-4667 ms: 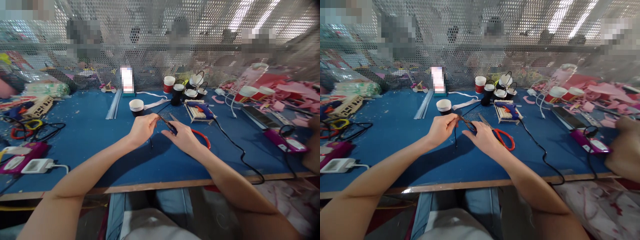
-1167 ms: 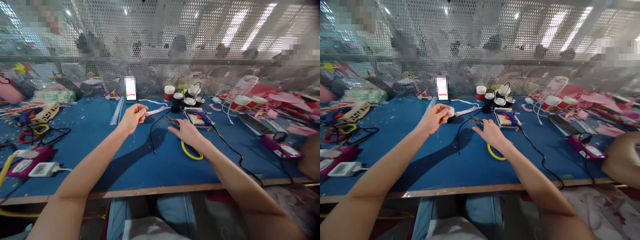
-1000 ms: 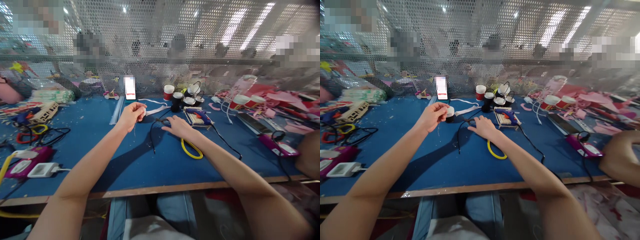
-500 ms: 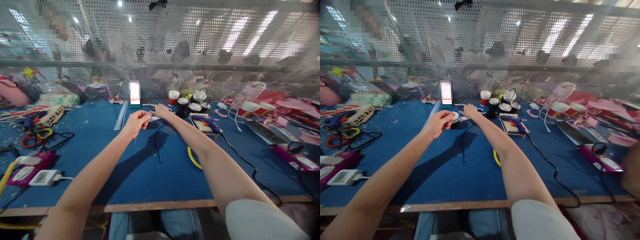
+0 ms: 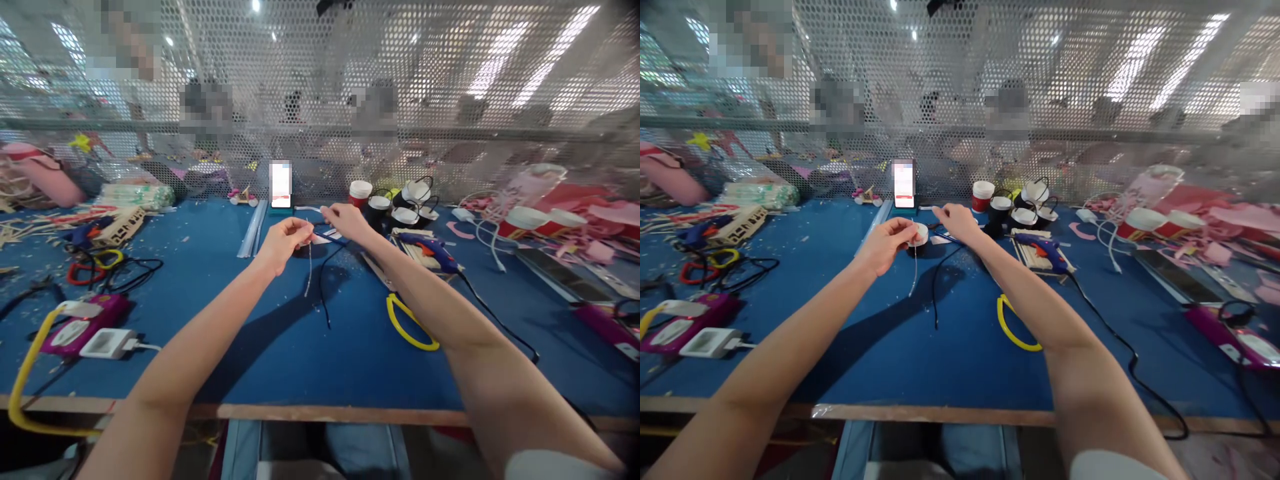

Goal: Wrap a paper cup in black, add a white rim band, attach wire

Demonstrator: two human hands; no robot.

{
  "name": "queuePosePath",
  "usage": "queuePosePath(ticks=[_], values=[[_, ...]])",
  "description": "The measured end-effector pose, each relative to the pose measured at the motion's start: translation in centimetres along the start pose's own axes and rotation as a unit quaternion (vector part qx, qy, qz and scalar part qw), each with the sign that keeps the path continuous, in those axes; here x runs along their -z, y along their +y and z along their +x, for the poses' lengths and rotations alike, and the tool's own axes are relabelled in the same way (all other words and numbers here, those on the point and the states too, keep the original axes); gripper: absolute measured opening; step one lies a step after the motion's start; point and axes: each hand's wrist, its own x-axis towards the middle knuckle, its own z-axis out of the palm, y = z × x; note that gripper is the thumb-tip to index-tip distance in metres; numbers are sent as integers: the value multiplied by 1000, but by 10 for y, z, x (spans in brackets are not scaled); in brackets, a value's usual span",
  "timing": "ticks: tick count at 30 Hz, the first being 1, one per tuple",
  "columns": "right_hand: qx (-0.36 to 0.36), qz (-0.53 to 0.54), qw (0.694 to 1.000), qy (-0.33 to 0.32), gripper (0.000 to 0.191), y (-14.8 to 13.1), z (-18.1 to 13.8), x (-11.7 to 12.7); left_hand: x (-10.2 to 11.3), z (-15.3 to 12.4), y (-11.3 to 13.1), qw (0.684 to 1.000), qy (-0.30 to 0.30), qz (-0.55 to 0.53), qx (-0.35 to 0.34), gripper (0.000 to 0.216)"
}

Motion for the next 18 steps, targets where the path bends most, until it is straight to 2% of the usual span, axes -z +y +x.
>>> queuePosePath(ticks=[2,4,6,9,14,18], values=[[28,74,996,-34,56,-16,-36,13,-4,-4,3,1000,3,-4,-17,11],[65,282,951,-109,46,-30,-73,21,-11,-12,7,999,-3,-11,-36,12],[52,368,921,-118,32,-40,-105,24,-19,-20,9,998,-19,-27,-51,11],[8,417,902,-109,24,-45,-135,24,-30,-33,8,996,-44,-65,-43,11],[-32,464,878,-110,23,-31,-151,15,-36,-49,-9,987,-111,-110,32,16],[-39,448,879,-160,24,-20,-154,7,-32,-58,-24,992,-73,-91,44,18]])
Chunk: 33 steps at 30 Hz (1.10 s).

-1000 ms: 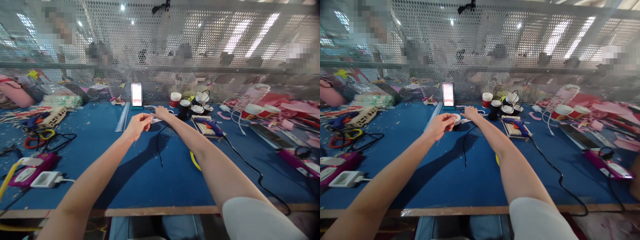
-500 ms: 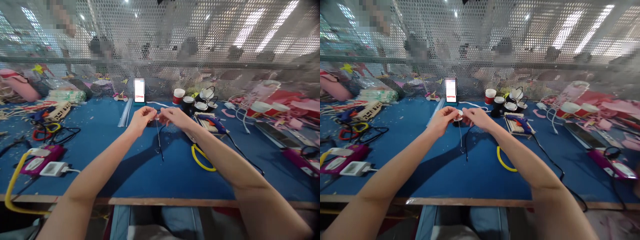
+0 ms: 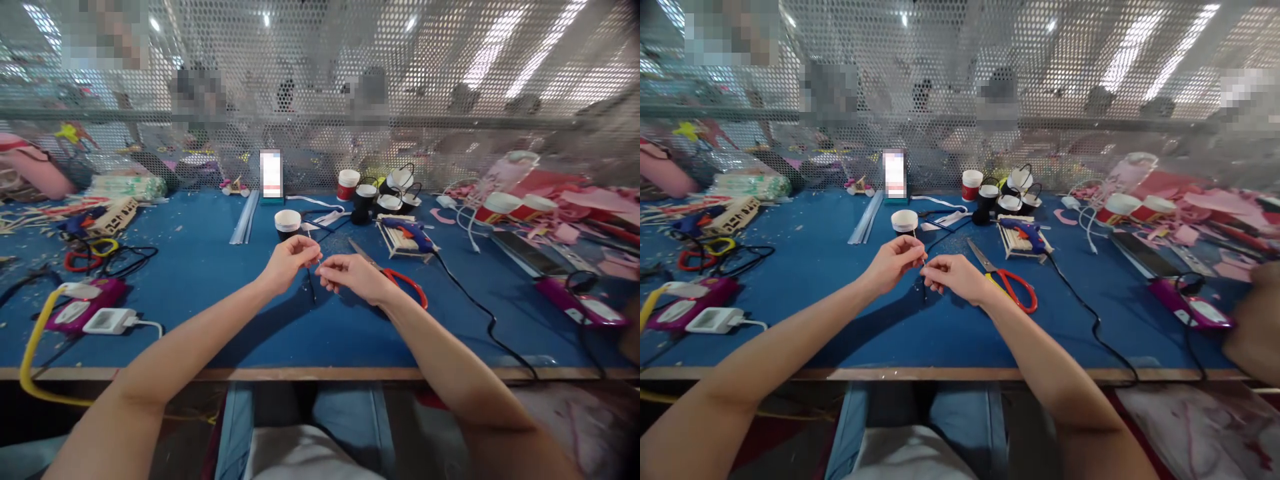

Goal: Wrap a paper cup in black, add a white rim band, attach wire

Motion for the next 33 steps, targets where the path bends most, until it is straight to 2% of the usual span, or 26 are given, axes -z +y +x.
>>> queuePosePath(ticks=[5,11,17,24,29,33], values=[[-11,-30,999,-5,25,5,-2,-1,5,-7,-7,997,49,-53,-12,22],[19,-50,999,3,22,1,-2,-8,10,-13,-5,998,32,-53,-9,22],[37,-142,989,22,15,-2,-6,-16,8,-15,-7,997,60,-37,-31,20],[34,-124,992,15,18,3,-7,-16,7,-17,-9,996,64,-10,-58,18],[31,-128,991,23,20,3,-6,-16,7,-20,-6,988,68,83,-110,14],[25,-92,995,22,21,1,-6,-15,7,-19,-5,988,46,100,-108,15]])
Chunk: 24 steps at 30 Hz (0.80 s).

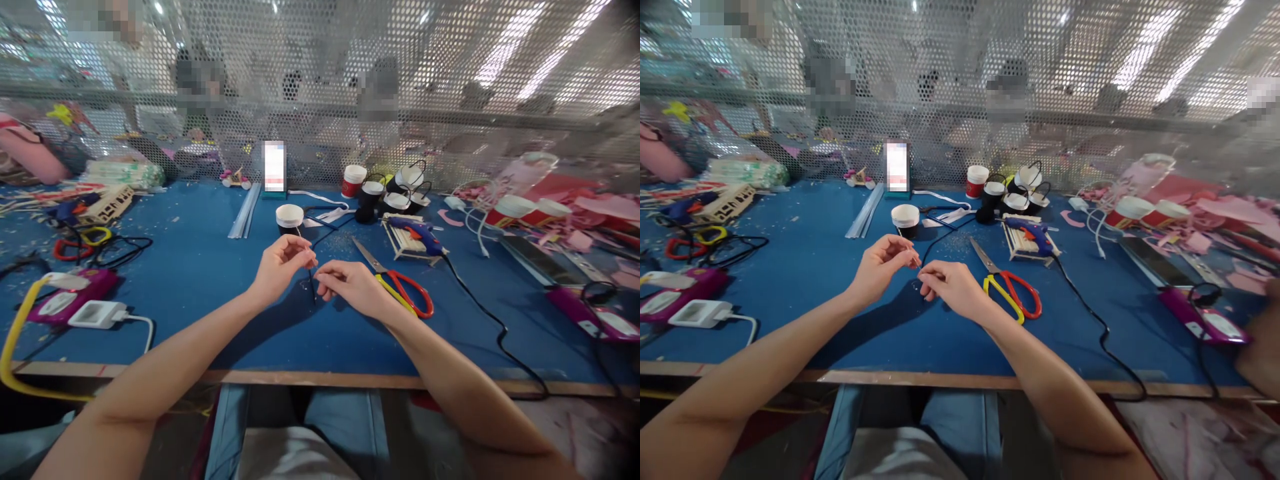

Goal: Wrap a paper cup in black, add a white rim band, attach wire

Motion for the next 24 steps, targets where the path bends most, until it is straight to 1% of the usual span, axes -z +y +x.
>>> queuePosePath(ticks=[3,9,13,16,20,22,24], values=[[-2,32,999,1,22,0,1,0,1,2,0,1000,-16,-19,18,16],[0,44,999,-17,22,3,3,1,4,3,2,995,-11,-78,56,17],[-8,46,999,-25,22,5,4,0,4,2,2,998,-4,-49,35,15],[-2,40,999,-15,21,7,4,-2,2,1,2,1000,17,-19,12,15],[0,29,1000,-2,19,11,5,-4,-1,0,1,999,47,-1,14,15],[-1,26,1000,0,19,12,6,-4,-1,0,-1,999,49,-2,14,16],[-3,28,1000,0,19,13,6,-4,-1,0,-3,999,34,-7,14,18]])
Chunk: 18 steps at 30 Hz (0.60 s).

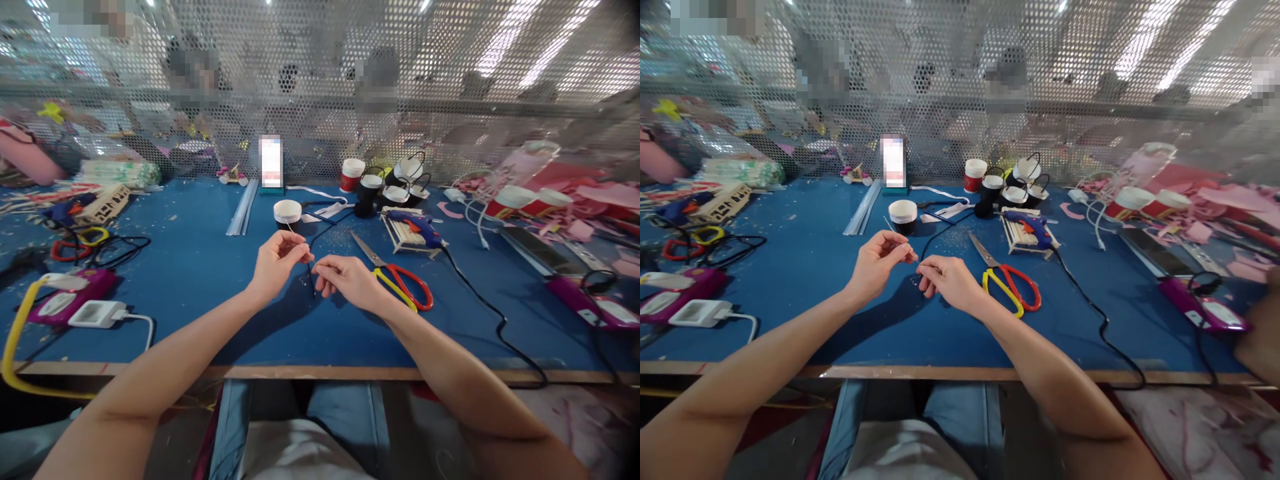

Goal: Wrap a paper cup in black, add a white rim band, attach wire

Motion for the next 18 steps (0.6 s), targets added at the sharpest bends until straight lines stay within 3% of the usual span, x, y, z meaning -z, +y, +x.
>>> queuePosePath(ticks=[4,10,18], values=[[-3,25,1000,-16,20,1,1,1,1,2,-2,999,-38,-19,32,17],[2,62,998,-20,30,-1,2,4,3,4,2,994,-8,-86,70,22],[13,-1,1000,-9,20,-4,0,3,2,3,0,996,6,-69,58,20]])
